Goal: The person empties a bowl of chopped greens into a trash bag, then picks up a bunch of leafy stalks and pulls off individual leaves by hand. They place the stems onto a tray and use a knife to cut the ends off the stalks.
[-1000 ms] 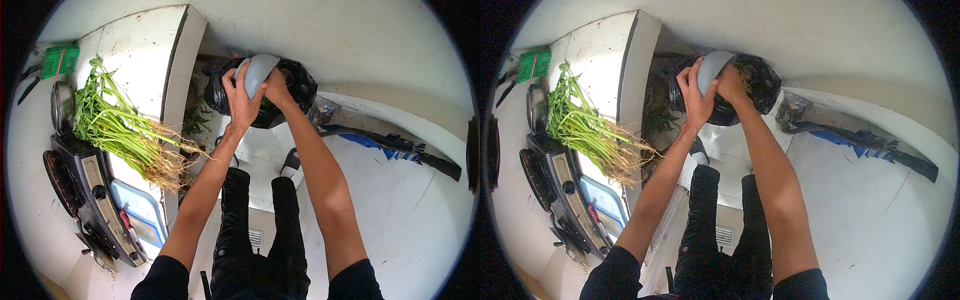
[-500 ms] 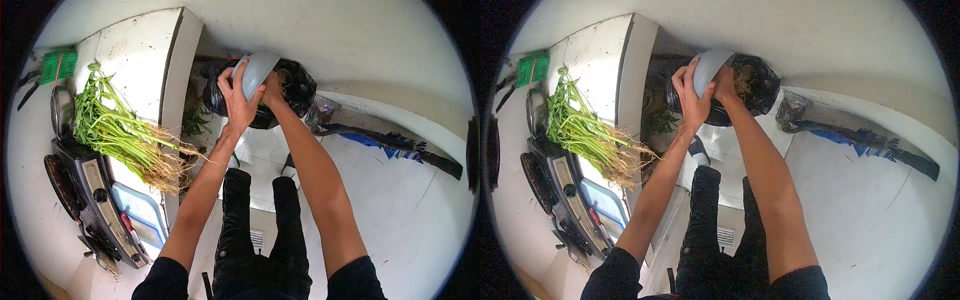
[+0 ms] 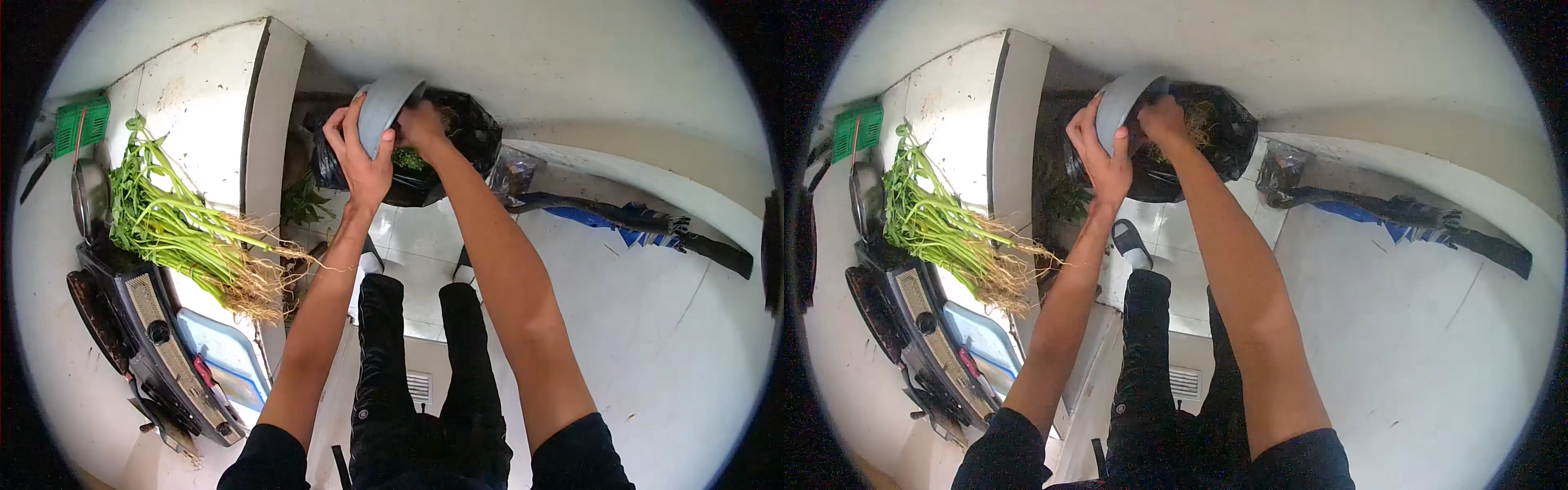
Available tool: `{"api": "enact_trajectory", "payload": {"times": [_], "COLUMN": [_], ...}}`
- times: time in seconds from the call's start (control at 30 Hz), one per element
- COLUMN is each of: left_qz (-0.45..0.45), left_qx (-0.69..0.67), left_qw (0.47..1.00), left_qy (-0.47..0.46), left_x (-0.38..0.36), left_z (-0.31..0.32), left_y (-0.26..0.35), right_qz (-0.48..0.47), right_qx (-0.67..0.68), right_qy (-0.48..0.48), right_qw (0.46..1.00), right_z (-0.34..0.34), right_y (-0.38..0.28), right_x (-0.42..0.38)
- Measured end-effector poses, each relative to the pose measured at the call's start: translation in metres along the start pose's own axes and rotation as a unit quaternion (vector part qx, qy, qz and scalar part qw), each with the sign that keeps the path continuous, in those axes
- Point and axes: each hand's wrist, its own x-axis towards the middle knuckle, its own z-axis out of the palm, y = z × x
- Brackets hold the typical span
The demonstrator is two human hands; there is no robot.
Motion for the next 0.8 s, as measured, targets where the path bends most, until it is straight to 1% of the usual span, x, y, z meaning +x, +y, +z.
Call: {"api": "enact_trajectory", "payload": {"times": [0.07, 0.1, 0.13, 0.17, 0.23, 0.27, 0.37, 0.4, 0.43, 0.47, 0.57, 0.6, 0.63, 0.67, 0.73, 0.77, 0.8], "left_qz": [-0.003, -0.010, -0.010, -0.010, 0.000, 0.010, 0.022, 0.022, 0.016, 0.009, -0.008, -0.014, -0.010, 0.000, 0.021, 0.012, 0.003], "left_qx": [0.018, 0.019, 0.016, 0.014, 0.010, 0.008, 0.015, 0.019, 0.021, 0.023, 0.026, 0.026, 0.025, 0.025, 0.026, 0.022, 0.017], "left_qw": [1.000, 0.999, 0.999, 1.000, 1.000, 1.000, 1.000, 1.000, 1.000, 1.000, 0.999, 0.999, 0.999, 1.000, 0.999, 1.000, 1.000], "left_qy": [0.009, 0.028, 0.028, 0.026, 0.017, 0.011, 0.007, 0.008, 0.012, 0.015, 0.023, 0.025, 0.021, 0.012, -0.006, -0.004, -0.002], "left_x": [-0.001, -0.001, 0.000, 0.001, 0.000, -0.001, -0.002, -0.003, -0.003, -0.004, -0.002, -0.003, -0.002, -0.003, -0.004, -0.004, -0.005], "left_z": [-0.002, -0.001, -0.001, -0.002, -0.002, -0.002, 0.001, 0.002, 0.003, 0.004, 0.000, -0.001, -0.002, -0.002, -0.003, -0.003, -0.003], "left_y": [-0.005, -0.005, -0.007, -0.009, -0.011, -0.011, -0.008, -0.006, -0.006, -0.006, -0.007, -0.008, -0.011, -0.011, -0.013, -0.012, -0.009], "right_qz": [0.089, 0.070, 0.051, -0.061, -0.115, -0.141, -0.140, -0.035, 0.069, 0.172, 0.170, 0.069, -0.032, -0.134, -0.139, -0.140, -0.078], "right_qx": [-0.043, -0.145, -0.245, -0.343, -0.178, -0.093, 0.030, 0.071, 0.110, 0.149, -0.027, -0.072, -0.115, -0.157, -0.064, -0.017, -0.075], "right_qy": [-0.045, -0.074, -0.103, -0.045, -0.008, 0.011, 0.042, 0.017, -0.006, -0.029, -0.093, -0.065, -0.038, -0.010, 0.010, 0.020, -0.002], "right_qw": [0.994, 0.984, 0.963, 0.936, 0.977, 0.986, 0.989, 0.997, 0.991, 0.973, 0.981, 0.993, 0.992, 0.978, 0.988, 0.990, 0.994], "right_z": [-0.010, -0.019, -0.025, -0.026, -0.021, -0.018, -0.006, -0.006, -0.007, -0.010, -0.022, -0.024, -0.025, -0.025, -0.014, -0.009, -0.007], "right_y": [-0.024, -0.027, -0.029, -0.030, -0.028, -0.030, -0.016, -0.016, -0.020, -0.025, -0.039, -0.035, -0.030, -0.029, -0.023, -0.018, -0.011], "right_x": [-0.024, -0.025, -0.027, -0.030, -0.025, -0.020, 0.001, -0.005, -0.017, -0.028, -0.042, -0.040, -0.035, -0.029, -0.005, 0.003, 0.004]}}
